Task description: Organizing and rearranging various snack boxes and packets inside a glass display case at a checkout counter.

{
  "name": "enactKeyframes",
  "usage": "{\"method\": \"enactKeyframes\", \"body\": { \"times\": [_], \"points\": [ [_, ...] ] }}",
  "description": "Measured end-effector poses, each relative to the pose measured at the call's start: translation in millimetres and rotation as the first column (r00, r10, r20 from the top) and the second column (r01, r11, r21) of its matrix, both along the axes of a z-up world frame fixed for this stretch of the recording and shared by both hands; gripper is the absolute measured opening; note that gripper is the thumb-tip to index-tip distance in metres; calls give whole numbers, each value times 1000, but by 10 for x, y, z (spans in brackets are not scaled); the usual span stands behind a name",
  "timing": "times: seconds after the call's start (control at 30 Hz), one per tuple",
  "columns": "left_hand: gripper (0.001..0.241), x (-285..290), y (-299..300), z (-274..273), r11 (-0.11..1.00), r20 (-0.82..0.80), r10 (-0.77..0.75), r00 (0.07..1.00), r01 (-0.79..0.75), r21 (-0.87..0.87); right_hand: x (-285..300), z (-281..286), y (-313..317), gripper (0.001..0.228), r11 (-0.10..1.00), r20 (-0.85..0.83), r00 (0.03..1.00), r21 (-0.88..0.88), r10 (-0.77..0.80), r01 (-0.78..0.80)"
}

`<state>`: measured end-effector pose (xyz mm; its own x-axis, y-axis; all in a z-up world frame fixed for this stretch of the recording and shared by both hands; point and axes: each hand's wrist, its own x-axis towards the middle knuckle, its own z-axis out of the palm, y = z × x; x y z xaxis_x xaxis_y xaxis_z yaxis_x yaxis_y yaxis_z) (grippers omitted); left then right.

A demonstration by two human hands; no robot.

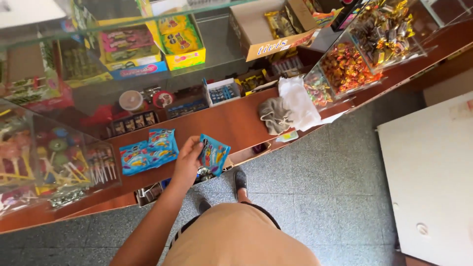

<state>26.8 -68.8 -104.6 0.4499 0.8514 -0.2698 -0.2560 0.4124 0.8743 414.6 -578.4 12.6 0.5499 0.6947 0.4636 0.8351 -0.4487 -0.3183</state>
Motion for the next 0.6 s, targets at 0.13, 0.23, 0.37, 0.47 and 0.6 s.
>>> {"method": "enactKeyframes", "body": {
  "times": [0.13,0.23,0.37,0.47,0.6],
  "points": [
    [12,-272,-202,118,994,25,16,1000,-13,-106,-601,-87,1136,31,994,39,999,-107,29,-25],
    [3,-484,-453,242,968,-89,-43,995,19,-249,-1056,-199,1971,33,985,67,997,-169,33,-22],
    [7,-675,-820,296,980,-281,-82,956,26,-197,-1433,-374,3259,18,800,81,806,-211,586,-561],
    [25,-766,-1099,704,953,-232,-34,972,-38,-300,-1397,-516,3885,22,606,98,600,-202,794,-769],
    [57,-1076,-1390,597,793,-137,143,980,-196,-576,-1142,-784,4332,10,519,109,509,-260,854,-814]
  ]
}}
